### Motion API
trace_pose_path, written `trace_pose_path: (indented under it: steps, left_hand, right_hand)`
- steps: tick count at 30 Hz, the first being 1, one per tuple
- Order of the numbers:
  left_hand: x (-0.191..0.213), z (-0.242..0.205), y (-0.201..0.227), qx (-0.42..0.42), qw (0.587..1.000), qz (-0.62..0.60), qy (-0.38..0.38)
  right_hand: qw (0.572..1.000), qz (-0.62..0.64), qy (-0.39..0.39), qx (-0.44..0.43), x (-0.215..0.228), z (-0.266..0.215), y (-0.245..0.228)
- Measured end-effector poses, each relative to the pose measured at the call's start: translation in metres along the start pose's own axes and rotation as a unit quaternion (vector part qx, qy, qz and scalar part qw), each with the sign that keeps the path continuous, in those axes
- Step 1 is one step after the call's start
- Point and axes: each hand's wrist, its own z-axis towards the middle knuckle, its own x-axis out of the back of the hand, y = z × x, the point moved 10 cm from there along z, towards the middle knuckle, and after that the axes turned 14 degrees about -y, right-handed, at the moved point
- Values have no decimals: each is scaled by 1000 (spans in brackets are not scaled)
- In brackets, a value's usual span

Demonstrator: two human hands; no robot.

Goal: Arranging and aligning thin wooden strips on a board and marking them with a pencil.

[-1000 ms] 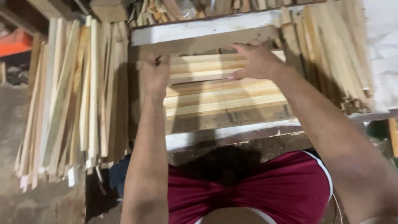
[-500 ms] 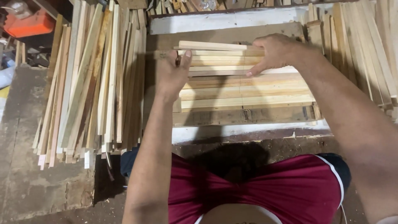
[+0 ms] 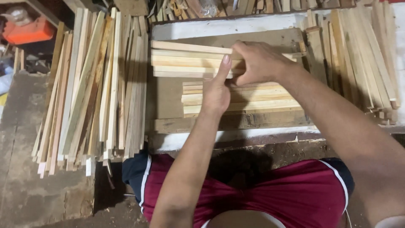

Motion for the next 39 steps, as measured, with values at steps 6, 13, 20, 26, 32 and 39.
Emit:
trace_pose_path:
  steps: [6,13,20,26,32,39]
  left_hand:
    - [37,-11,38,-149,983,-108,-13]
    - [114,7,-5,-86,990,-112,11]
    - [73,-46,-22,89,977,157,115]
    - [38,-47,-40,73,997,7,-28]
    - [113,-61,-15,84,996,-34,24]
    - [99,-82,-2,56,995,-40,74]
  right_hand:
    - [979,178,-20,99,19,-29,-27]
    - [966,249,-34,69,-47,-17,1]
    - [966,258,5,29,-57,-10,-12]
    - [960,266,75,31,-60,40,12]
    - [990,14,-119,-78,-56,-17,14]
    - [991,11,-112,-74,-70,13,57]
